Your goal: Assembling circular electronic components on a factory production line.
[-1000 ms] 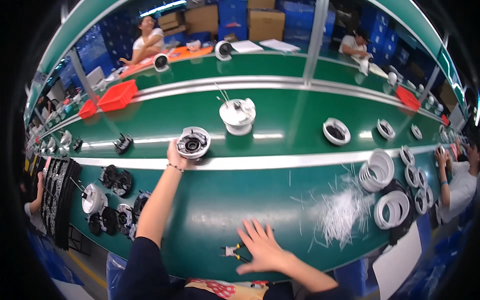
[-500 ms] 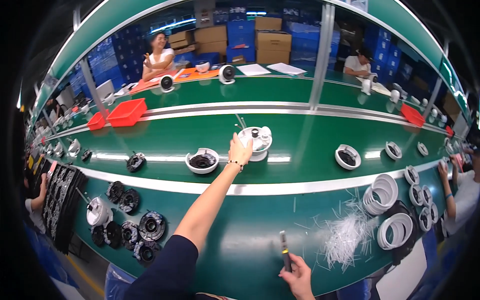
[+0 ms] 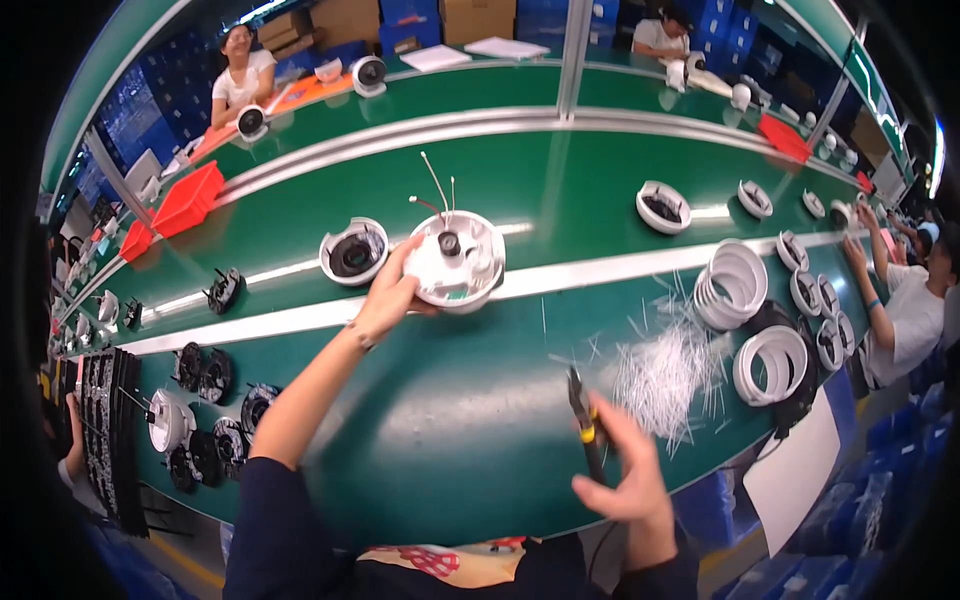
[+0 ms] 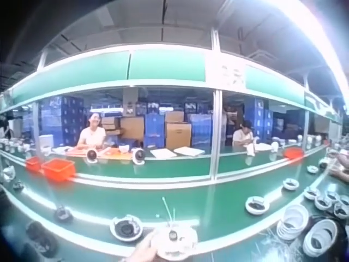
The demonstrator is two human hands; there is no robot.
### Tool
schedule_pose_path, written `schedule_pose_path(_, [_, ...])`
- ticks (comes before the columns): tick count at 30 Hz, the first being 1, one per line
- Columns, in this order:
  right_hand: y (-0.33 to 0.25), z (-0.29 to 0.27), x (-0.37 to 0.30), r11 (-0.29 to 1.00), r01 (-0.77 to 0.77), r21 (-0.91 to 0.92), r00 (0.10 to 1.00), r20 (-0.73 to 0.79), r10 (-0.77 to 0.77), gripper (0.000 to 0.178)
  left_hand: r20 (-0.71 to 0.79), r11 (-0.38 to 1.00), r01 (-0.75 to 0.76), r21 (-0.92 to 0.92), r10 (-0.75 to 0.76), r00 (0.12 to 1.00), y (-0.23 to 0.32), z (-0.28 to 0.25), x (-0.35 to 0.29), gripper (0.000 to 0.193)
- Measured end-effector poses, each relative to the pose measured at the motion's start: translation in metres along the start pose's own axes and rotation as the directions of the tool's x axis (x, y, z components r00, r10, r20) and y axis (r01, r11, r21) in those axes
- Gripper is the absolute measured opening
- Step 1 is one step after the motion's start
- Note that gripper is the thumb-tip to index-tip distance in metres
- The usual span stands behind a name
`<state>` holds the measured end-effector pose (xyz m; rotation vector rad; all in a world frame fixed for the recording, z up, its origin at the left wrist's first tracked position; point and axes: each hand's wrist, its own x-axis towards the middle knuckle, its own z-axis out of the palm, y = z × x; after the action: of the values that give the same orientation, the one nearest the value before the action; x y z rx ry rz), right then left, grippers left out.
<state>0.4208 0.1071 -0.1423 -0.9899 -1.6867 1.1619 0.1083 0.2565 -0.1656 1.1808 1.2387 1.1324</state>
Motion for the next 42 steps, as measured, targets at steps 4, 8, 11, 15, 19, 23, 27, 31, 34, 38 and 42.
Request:
schedule_pose_path(4, [-0.035,-0.009,0.064,0.757,0.294,-0.583,0.956,0.167,-0.243,0.073,0.268,0.975,0.196,0.108,-0.219,0.938,0.001,-0.006,-0.092,0.061])
schedule_pose_path(8, [-0.051,0.005,0.094,0.462,0.466,-0.754,0.881,0.443,-0.167,0.068,0.359,0.729,-0.427,0.536,0.261,0.896,-0.017,-0.014,-0.119,0.045])
schedule_pose_path(11, [-0.045,0.016,0.098,0.333,0.524,-0.784,0.846,0.525,-0.094,0.065,0.267,0.540,-0.405,0.738,0.318,0.910,0.006,-0.001,-0.120,0.027])
schedule_pose_path(15, [-0.046,0.031,0.097,0.251,0.553,-0.794,0.823,0.568,-0.013,0.063,0.264,0.457,-0.450,0.768,0.414,0.871,0.002,0.003,-0.113,0.014])
schedule_pose_path(19, [-0.041,0.038,0.099,0.176,0.564,-0.807,0.820,0.572,-0.004,0.061,0.247,0.486,-0.466,0.740,0.448,0.859,0.003,0.006,-0.110,0.008])
schedule_pose_path(23, [-0.031,0.039,0.100,0.126,0.606,-0.785,0.794,0.606,-0.041,0.057,0.220,0.551,-0.455,0.699,0.440,0.871,0.005,0.010,-0.110,0.008])
schedule_pose_path(27, [-0.034,0.028,0.096,0.204,0.604,-0.771,0.795,0.602,-0.076,0.055,0.261,0.489,-0.510,0.708,0.490,0.832,0.009,0.008,-0.107,0.008])
schedule_pose_path(31, [-0.045,0.002,0.078,0.438,0.518,-0.734,0.851,0.492,-0.183,0.056,0.132,0.510,-0.565,0.649,0.656,0.743,0.027,-0.014,-0.110,0.008])
schedule_pose_path(34, [-0.048,-0.020,0.055,0.652,0.397,-0.645,0.899,0.417,-0.135,0.056,-0.118,0.499,-0.743,0.445,0.856,0.504,0.066,-0.004,-0.101,0.017])
schedule_pose_path(38, [-0.046,-0.010,0.042,0.897,0.328,-0.297,0.838,0.529,-0.132,0.052,0.327,0.189,-0.935,0.299,0.901,0.287,0.120,0.056,-0.082,0.032])
schedule_pose_path(42, [-0.032,-0.004,0.024,0.882,0.350,-0.315,0.825,0.551,-0.130,0.060,0.532,0.453,-0.819,0.353,0.623,0.574,0.090,0.078,-0.059,0.068])
